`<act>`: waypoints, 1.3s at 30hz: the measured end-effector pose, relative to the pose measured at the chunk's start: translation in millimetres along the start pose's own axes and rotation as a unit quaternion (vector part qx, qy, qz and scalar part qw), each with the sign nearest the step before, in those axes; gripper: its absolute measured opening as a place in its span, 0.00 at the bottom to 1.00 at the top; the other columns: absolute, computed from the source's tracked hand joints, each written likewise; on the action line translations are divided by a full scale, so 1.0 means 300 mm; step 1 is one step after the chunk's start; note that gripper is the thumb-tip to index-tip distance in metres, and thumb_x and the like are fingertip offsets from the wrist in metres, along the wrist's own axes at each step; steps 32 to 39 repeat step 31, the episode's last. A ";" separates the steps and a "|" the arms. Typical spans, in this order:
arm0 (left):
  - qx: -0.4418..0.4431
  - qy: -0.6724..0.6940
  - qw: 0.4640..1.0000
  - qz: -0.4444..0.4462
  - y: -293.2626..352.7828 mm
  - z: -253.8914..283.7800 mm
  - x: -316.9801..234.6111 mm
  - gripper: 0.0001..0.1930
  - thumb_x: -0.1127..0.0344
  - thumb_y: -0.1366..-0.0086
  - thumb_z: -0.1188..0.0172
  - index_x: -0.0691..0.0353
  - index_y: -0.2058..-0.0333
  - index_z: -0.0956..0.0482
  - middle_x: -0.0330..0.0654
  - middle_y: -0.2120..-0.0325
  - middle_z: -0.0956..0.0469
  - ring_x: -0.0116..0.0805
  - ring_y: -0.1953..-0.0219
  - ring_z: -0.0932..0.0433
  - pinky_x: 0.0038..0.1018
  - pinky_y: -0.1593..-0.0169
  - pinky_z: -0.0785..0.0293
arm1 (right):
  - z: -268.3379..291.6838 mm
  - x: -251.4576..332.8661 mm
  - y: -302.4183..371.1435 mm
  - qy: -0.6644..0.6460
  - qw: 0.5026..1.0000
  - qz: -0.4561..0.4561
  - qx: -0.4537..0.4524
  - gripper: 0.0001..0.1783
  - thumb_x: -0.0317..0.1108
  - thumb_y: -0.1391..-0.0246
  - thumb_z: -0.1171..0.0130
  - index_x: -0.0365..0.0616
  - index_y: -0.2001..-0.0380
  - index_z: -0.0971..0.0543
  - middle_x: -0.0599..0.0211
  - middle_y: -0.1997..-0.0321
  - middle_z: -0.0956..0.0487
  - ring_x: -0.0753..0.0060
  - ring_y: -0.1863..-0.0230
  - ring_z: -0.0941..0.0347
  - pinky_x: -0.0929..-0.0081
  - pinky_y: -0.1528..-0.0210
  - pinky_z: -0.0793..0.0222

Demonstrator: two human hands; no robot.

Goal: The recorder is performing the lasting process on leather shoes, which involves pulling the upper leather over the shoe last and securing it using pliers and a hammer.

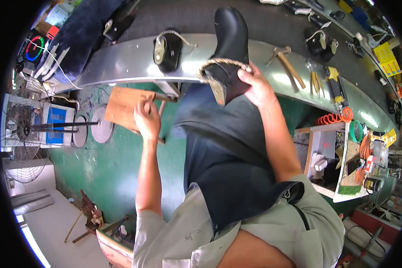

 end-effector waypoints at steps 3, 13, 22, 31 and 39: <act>0.127 0.243 0.962 0.008 -0.143 0.100 -0.258 0.14 0.63 0.28 0.43 0.67 0.54 0.17 0.47 0.64 0.14 0.29 0.60 0.17 0.28 0.54 0.22 | -0.075 0.012 0.018 0.073 0.997 -0.009 -0.022 0.42 0.35 0.46 0.28 0.36 0.32 0.37 0.61 0.37 0.26 0.67 0.37 0.30 0.67 0.32 0.36; 0.441 0.473 0.757 0.088 -0.263 -0.039 -0.504 0.33 0.40 0.27 0.48 0.71 0.47 0.22 0.50 0.53 0.18 0.34 0.48 0.22 0.29 0.40 0.30 | -0.217 -0.032 0.110 0.377 0.918 0.094 -0.082 0.53 0.35 0.50 0.26 0.35 0.28 0.46 0.53 0.34 0.32 0.62 0.33 0.35 0.67 0.30 0.41; 0.294 0.545 0.748 0.240 -0.089 -0.186 -0.461 0.38 0.37 0.39 0.36 0.74 0.51 0.23 0.46 0.63 0.18 0.31 0.61 0.19 0.28 0.54 0.22 | -0.214 0.080 0.248 0.541 0.840 0.002 0.022 0.33 0.40 0.39 0.37 0.39 0.34 0.33 0.50 0.43 0.24 0.58 0.42 0.26 0.62 0.41 0.31; 0.381 0.649 0.599 0.274 -0.043 -0.300 -0.555 0.37 0.37 0.32 0.44 0.57 0.34 0.35 0.44 0.44 0.24 0.32 0.46 0.22 0.33 0.42 0.25 | 0.644 0.376 0.127 0.895 0.385 -0.086 -0.211 0.39 0.51 0.42 0.38 0.41 0.34 0.33 0.42 0.42 0.25 0.33 0.42 0.30 0.48 0.37 0.35; 0.381 0.649 0.599 0.274 -0.043 -0.300 -0.555 0.37 0.37 0.32 0.44 0.57 0.34 0.35 0.44 0.44 0.24 0.32 0.46 0.22 0.33 0.42 0.25 | 0.644 0.376 0.127 0.895 0.385 -0.086 -0.211 0.39 0.51 0.42 0.38 0.41 0.34 0.33 0.42 0.42 0.25 0.33 0.42 0.30 0.48 0.37 0.35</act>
Point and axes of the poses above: each hand's wrist, its own y-axis away from the middle knuckle, its own z-axis out of the back of the hand, x = y × z, the point moved 2 cm from there along -y, towards the middle knuckle
